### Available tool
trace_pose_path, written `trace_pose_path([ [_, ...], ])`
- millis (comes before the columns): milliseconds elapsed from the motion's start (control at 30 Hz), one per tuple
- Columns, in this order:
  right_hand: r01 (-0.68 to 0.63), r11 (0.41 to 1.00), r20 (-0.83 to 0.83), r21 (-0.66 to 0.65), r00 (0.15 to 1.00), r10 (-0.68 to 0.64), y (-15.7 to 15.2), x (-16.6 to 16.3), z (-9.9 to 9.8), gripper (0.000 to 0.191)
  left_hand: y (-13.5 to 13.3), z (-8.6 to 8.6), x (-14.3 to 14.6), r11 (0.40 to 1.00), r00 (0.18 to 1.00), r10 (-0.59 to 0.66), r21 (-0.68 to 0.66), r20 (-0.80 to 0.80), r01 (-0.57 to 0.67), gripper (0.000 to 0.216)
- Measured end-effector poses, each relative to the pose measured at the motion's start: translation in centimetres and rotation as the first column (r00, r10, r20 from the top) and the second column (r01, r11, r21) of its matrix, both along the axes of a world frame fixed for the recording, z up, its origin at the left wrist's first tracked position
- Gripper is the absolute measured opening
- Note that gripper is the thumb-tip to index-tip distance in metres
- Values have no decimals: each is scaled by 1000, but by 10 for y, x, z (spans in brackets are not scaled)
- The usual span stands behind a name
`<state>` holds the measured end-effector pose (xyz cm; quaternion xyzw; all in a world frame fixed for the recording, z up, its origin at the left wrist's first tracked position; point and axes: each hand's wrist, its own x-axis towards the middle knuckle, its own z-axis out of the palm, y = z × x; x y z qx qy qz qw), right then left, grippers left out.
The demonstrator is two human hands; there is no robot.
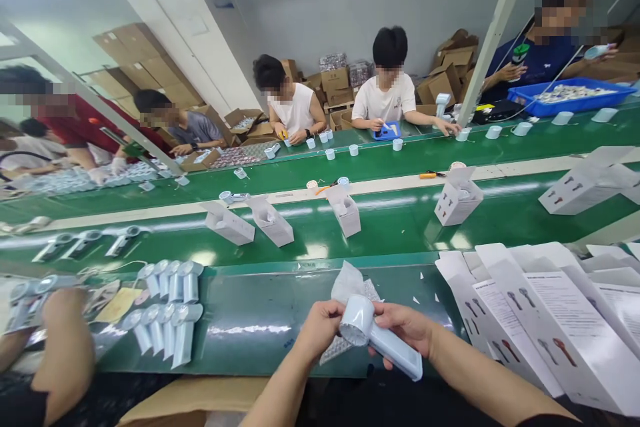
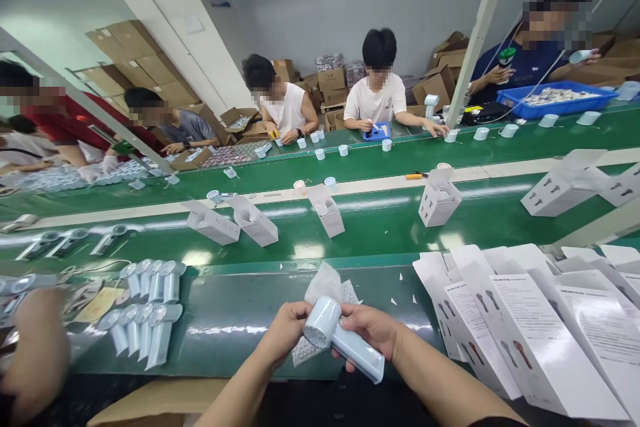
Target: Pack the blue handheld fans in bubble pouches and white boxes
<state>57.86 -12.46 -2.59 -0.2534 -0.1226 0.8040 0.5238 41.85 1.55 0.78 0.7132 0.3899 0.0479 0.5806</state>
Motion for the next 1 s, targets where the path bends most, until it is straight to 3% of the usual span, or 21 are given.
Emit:
trace_pose_path([
  [133, 95, 985, 183, -142, 981, -68, -14, 7, 8, 46, -9, 13, 1, 988, 983, 151, -43, 108, -147, 26],
  [267, 242, 950, 321, -198, 932, -170, -24, 5, 18, 48, -24, 16, 16, 986, 966, 159, 16, 203, -166, 25],
  [367, 288, 943, 323, -168, 920, -224, -28, 3, 30, 77, -28, 17, 28, 990, 969, 113, 54, 222, -128, 26],
  [467, 238, 964, 326, -120, 926, -189, -33, 5, 42, 99, -22, 25, 38, 996, 979, 2, 85, 202, -20, 24],
  [600, 209, 971, 390, -120, 909, -147, -37, 9, 49, 79, -15, 50, 44, 975, 968, -193, 145, 163, 170, 18],
  [667, 267, 955, 433, -130, 882, -187, -39, 10, 50, 63, -17, 60, 40, 900, 929, -343, 333, 137, 283, 18],
  [700, 305, 944, 454, -127, 864, -219, -40, 11, 50, 58, -20, 61, 36, 815, 901, -422, 478, 104, 327, 21],
  [767, 373, 920, 491, -117, 827, -273, -42, 9, 50, 54, -25, 53, 25, 567, 862, -507, 754, 1, 332, 28],
  [800, 400, 910, 509, -111, 809, -294, -42, 7, 50, 54, -26, 45, 20, 453, 868, -494, 839, -46, 302, 30],
  [833, 424, 899, 523, -110, 794, -311, -43, 5, 51, 54, -27, 34, 16, 387, 894, -441, 881, -81, 271, 30],
  [900, 470, 875, 547, -114, 765, -339, -43, -1, 50, 54, -26, 11, 13, 346, 946, -292, 906, -142, 243, 29],
  [1000, 551, 823, 583, -137, 717, -382, -39, -11, 46, 51, -24, -11, 22, 388, 966, -150, 886, -212, 254, 27],
])
